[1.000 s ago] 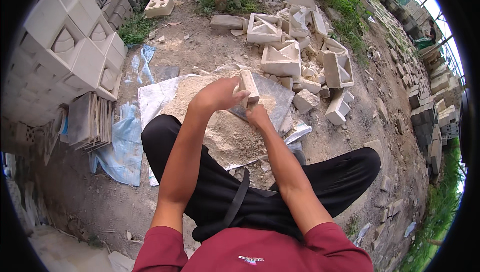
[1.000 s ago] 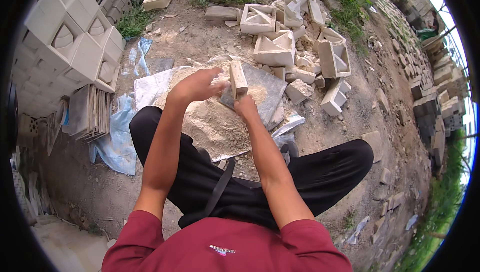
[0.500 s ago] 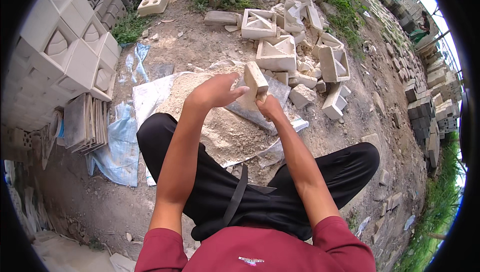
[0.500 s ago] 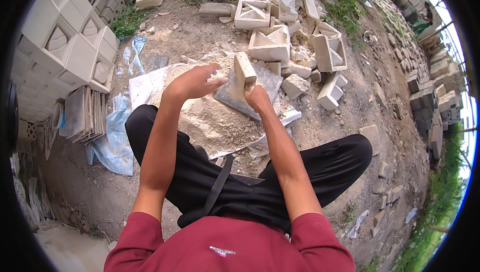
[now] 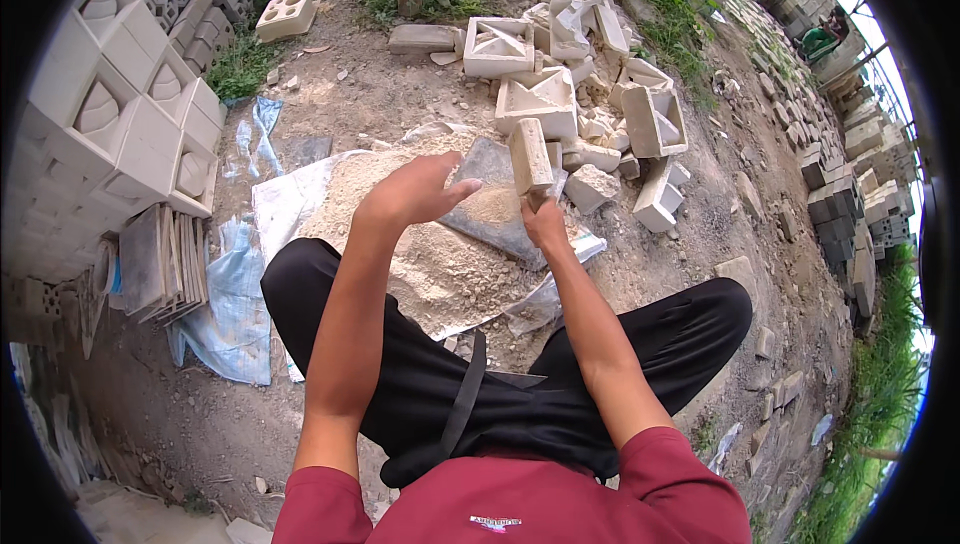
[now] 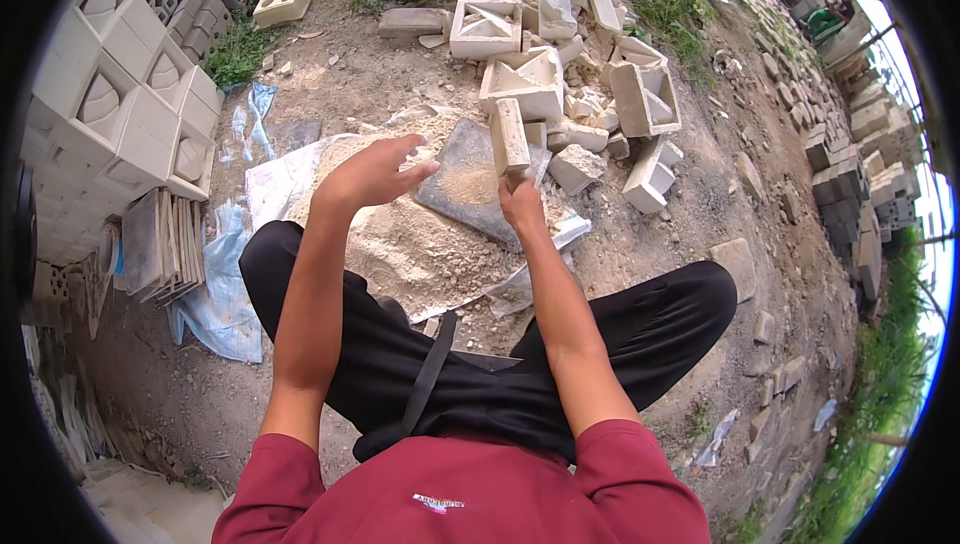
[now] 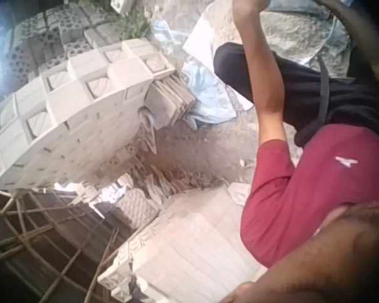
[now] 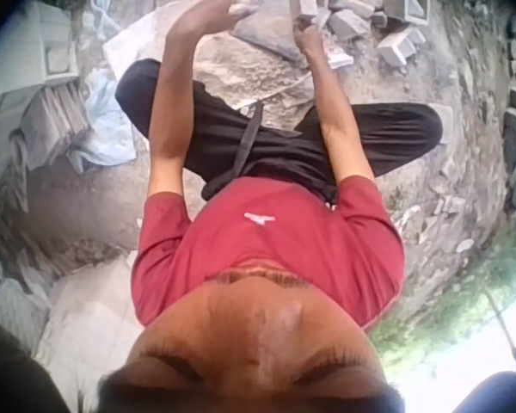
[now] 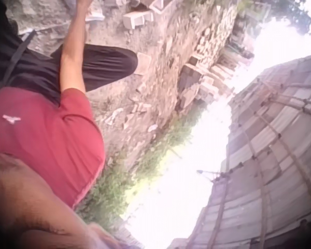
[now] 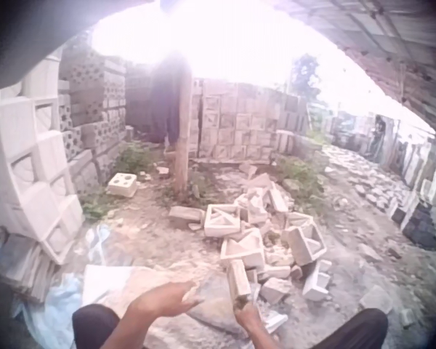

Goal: The person uses a trowel and a stone fragment to chip away and shape a concrete block while sitting on the ground.

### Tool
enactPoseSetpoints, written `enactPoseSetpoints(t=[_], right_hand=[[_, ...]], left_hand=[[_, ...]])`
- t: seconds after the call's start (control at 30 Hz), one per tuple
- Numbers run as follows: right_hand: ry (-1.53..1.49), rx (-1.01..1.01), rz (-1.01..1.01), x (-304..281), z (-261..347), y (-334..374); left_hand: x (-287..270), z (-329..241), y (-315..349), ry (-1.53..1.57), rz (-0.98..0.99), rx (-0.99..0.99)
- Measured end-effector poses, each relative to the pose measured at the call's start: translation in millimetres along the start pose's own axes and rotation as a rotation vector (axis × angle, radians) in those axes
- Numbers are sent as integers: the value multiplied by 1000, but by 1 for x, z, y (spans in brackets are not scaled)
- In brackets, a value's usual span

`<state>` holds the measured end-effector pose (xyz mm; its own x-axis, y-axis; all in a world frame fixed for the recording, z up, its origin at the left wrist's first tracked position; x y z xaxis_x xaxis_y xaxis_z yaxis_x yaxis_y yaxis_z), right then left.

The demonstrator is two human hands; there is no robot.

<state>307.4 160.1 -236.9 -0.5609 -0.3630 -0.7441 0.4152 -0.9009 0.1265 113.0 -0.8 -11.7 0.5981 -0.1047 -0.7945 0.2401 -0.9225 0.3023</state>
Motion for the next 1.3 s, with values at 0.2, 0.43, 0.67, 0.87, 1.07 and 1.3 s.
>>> enactPoseSetpoints(t=[0.2,0.43,0.67,0.87,1.07,1.3], right_hand=[[84,82,254,0,-23,-30],[140,-37,-115,19,-31,-8],[-32,98,159,7,-4,-31],[71,20,104,28,-8,10],[-85,71,210,7,13,-3],[101,-6,179,36,11,30]], left_hand=[[2,3,-2,-31,-25,6],[-1,3,-3,-11,-18,29],[-1,12,0,-2,-5,-50],[-6,5,0,-4,-40,-17],[-2,3,0,-5,-35,30],[-5,1,-3,13,-39,29]])
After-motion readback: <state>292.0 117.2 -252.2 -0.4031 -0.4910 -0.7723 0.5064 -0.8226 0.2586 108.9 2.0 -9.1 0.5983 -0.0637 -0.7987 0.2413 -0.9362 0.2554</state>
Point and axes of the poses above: each hand's wrist, its own y-axis away from the middle knuckle, its own x-axis out of the palm, z = x × y, the point moved 4 cm from there along -y, towards the middle knuckle, and after that the axes turned 4 degrees about -x, right-handed, at the moved point
